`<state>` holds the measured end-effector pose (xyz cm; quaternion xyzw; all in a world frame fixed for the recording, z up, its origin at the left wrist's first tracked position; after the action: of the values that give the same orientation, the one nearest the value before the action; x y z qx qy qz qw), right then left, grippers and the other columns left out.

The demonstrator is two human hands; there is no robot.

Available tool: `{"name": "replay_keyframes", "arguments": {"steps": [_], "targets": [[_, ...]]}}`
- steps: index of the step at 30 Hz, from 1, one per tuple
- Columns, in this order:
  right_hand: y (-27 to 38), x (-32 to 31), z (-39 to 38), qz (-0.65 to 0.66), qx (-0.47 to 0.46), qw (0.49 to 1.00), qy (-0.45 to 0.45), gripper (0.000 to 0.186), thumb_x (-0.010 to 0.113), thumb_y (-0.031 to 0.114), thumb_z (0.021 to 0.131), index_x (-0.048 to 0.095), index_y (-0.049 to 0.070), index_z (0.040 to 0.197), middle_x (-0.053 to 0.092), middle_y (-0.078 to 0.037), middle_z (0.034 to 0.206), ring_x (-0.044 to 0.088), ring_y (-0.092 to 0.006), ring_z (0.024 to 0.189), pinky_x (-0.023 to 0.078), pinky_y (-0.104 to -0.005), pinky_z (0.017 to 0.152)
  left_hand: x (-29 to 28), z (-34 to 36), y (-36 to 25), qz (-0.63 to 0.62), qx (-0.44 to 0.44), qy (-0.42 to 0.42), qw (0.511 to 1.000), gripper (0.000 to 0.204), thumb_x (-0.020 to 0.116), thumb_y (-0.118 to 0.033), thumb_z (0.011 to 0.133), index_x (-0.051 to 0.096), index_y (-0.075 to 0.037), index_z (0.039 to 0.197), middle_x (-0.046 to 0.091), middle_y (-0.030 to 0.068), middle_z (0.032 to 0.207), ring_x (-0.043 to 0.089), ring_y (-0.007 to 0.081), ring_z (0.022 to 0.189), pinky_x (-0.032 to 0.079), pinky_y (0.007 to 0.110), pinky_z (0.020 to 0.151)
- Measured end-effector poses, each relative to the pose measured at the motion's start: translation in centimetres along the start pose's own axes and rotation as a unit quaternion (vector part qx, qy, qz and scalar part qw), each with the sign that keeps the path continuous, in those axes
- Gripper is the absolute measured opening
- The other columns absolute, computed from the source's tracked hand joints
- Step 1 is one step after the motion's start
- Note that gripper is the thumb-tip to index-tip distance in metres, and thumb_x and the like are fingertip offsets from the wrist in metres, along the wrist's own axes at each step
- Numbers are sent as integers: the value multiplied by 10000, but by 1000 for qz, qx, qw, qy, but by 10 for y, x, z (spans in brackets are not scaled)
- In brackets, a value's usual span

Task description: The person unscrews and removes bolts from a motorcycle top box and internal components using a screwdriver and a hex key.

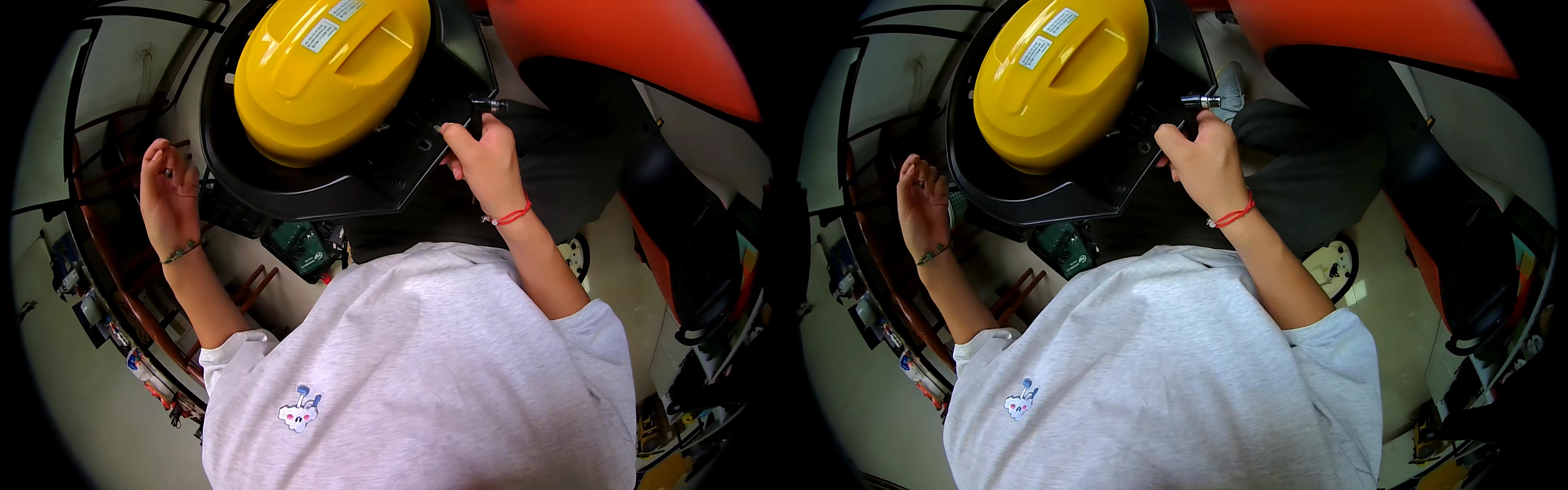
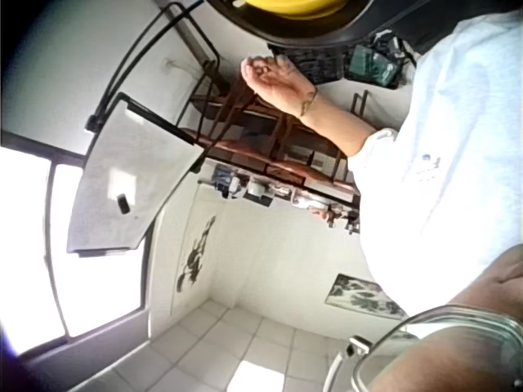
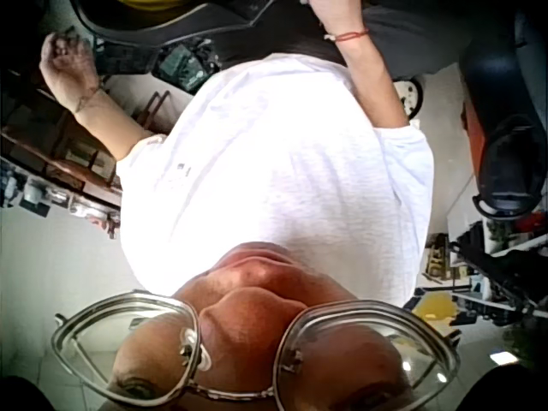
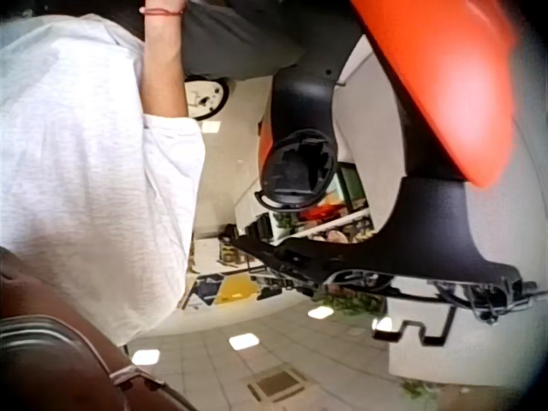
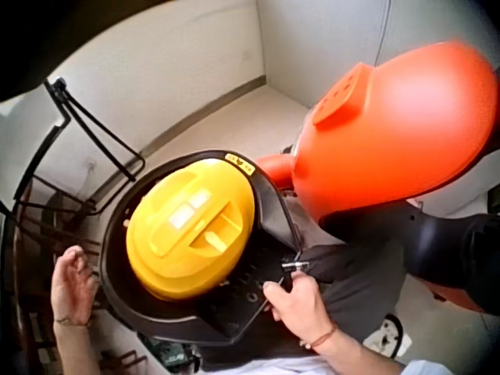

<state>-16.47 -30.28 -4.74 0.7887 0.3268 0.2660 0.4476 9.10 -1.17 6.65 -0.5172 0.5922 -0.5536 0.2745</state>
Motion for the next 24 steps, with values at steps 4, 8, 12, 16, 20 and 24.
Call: {"name": "replay_keyframes", "arguments": {"steps": [4, 8, 12, 16, 20, 24], "targets": [[-2, -12, -1, -31, 7, 999, -24, 204, 593, 121, 823, 553, -21, 683, 556, -46, 575, 524, -105, 464, 440, -259, 457, 1, -20, 59, -82, -105, -2, 991, 282, 461, -252, 1010, 553, -32, 1161, 541, -12, 856, 452, 81, 669, 378, 215, 600], [-6, -30, 0, -47, -2, 997, -61, 196, 601, 141, 859, 563, 19, 710, 493, 36, 606, 445, -60, 528, 331, -225, 477, 20, -27, 94, -166, -119, 82, 975, 449, 420, -365, 1027, 500, -44, 1330, 610, 59, 1272, 558, 190, 1194, 441, 316, 994], [-10, -43, -9, -3, 49, 994, -95, 59, 620, 117, 872, 577, 80, 887, 507, 68, 703, 398, -12, 523, 278, -188, 437, 50, -20, 65, 93, -34, 14, 995, 533, 563, -329, 960, 443, -25, 1381, 517, -32, 831, 418, 49, 659, 366, 202, 607], [-11, -50, -19, -1, 77, 992, -99, 229, 674, 93, 849, 569, 79, 1052, 555, 45, 806, 449, -18, 554, 264, -173, 414, 80, -10, 57, 228, 2, 102, 968, 612, 694, -295, 874, 461, -32, 1375, 398, -45, 735, 415, 52, 678, 351, 200, 605], [-6, -56, -26, 10, 102, 989, -108, 318, 632, 52, 812, 529, 66, 1113, 566, -3, 899, 498, -48, 620, 298, -181, 405, 86, -21, 70, 227, 8, 125, 966, 624, 717, -307, 843, 474, -61, 1362, 351, -41, 761, 386, 55, 689, 344, 200, 624], [12, -67, -47, -14, 75, 988, -137, 272, 610, 30, 801, 529, 42, 1060, 562, -12, 840, 471, -58, 561, 297, -189, 398, 64, -31, 103, 18, -134, 144, 980, 462, 588, -204, 912, 485, -8, 1317, 444, -18, 817, 417, 67, 722, 375, 208, 648]]}}
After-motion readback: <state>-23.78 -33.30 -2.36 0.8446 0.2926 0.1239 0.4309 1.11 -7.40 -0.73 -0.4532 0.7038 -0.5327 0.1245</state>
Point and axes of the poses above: each hand's wrist, its own z-axis towards the middle knuckle, its own x-axis out of the palm, y = z × x, the point moved 10 cm from there along z, towards the middle knuckle
